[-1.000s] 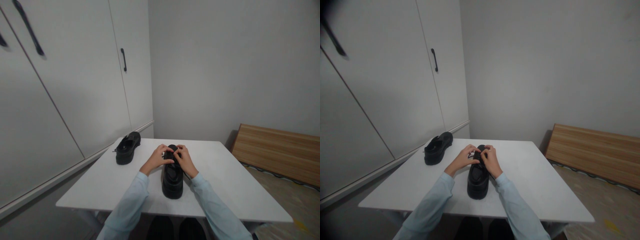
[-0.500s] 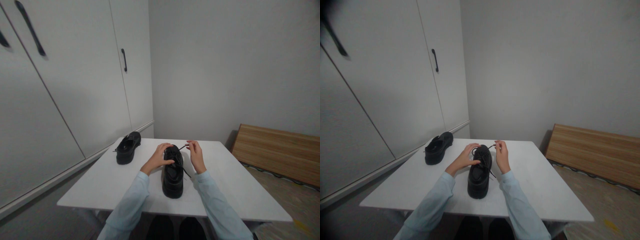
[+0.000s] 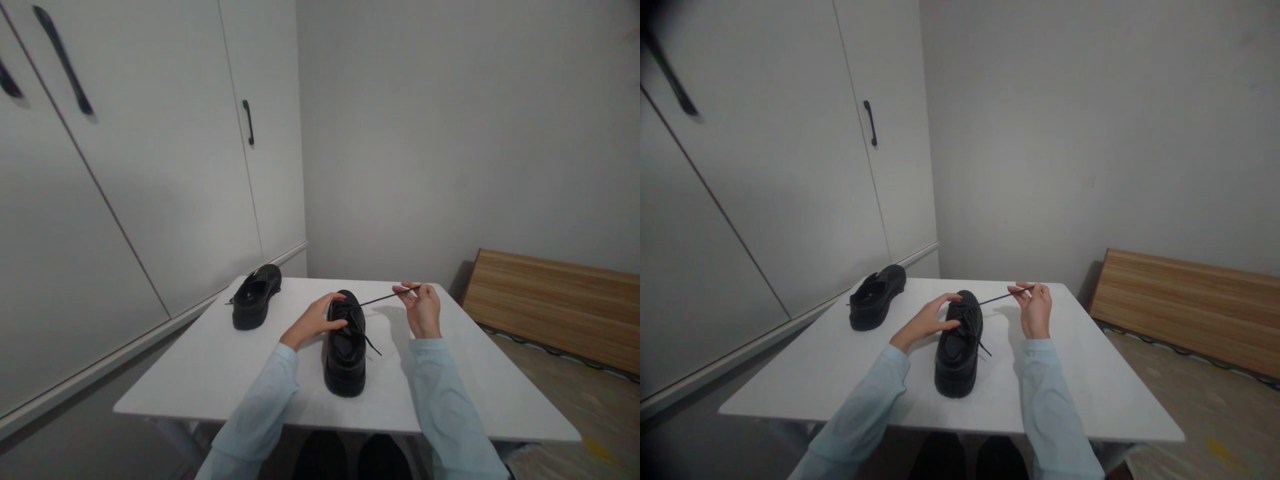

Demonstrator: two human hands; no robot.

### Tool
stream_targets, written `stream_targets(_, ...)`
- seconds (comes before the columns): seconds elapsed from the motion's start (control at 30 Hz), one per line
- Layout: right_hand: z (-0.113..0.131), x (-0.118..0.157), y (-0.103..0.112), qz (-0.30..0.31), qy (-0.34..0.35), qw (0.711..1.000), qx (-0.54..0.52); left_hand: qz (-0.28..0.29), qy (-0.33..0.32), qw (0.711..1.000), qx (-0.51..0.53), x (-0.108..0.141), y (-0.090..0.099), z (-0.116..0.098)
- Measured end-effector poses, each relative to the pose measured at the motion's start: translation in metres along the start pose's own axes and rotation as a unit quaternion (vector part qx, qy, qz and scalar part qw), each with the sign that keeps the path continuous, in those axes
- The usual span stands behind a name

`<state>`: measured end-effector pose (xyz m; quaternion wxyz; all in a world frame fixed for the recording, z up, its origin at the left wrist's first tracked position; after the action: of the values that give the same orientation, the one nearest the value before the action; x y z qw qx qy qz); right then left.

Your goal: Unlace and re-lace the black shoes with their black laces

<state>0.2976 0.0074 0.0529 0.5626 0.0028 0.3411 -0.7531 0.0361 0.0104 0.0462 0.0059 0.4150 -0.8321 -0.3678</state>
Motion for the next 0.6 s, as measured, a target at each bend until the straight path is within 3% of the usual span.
stream_targets(0.17,0.005,0.007,-0.013,0.059,-0.003,0.998,0.018,0.000,-0.004,1.000,-0.002,0.000,0.000,0.000)
stream_targets(0.3,0.002,0.010,-0.026,0.120,-0.014,0.988,0.098,-0.004,-0.012,1.000,0.004,0.000,-0.001,-0.003)
stream_targets(0.6,-0.008,0.023,-0.058,0.287,0.014,0.909,0.303,-0.065,-0.059,0.996,-0.017,-0.002,-0.001,-0.017)
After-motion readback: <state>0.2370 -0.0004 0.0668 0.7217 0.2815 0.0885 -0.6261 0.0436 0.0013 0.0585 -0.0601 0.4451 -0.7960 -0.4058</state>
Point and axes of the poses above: each hand's wrist, its own x-axis away from the middle knuckle, its own y-axis out of the back of the hand, z = x × y, the point moved 5 cm from there along -x, towards the middle knuckle, and after that the axes turned 11 degrees about z, right-handed, at the moved point
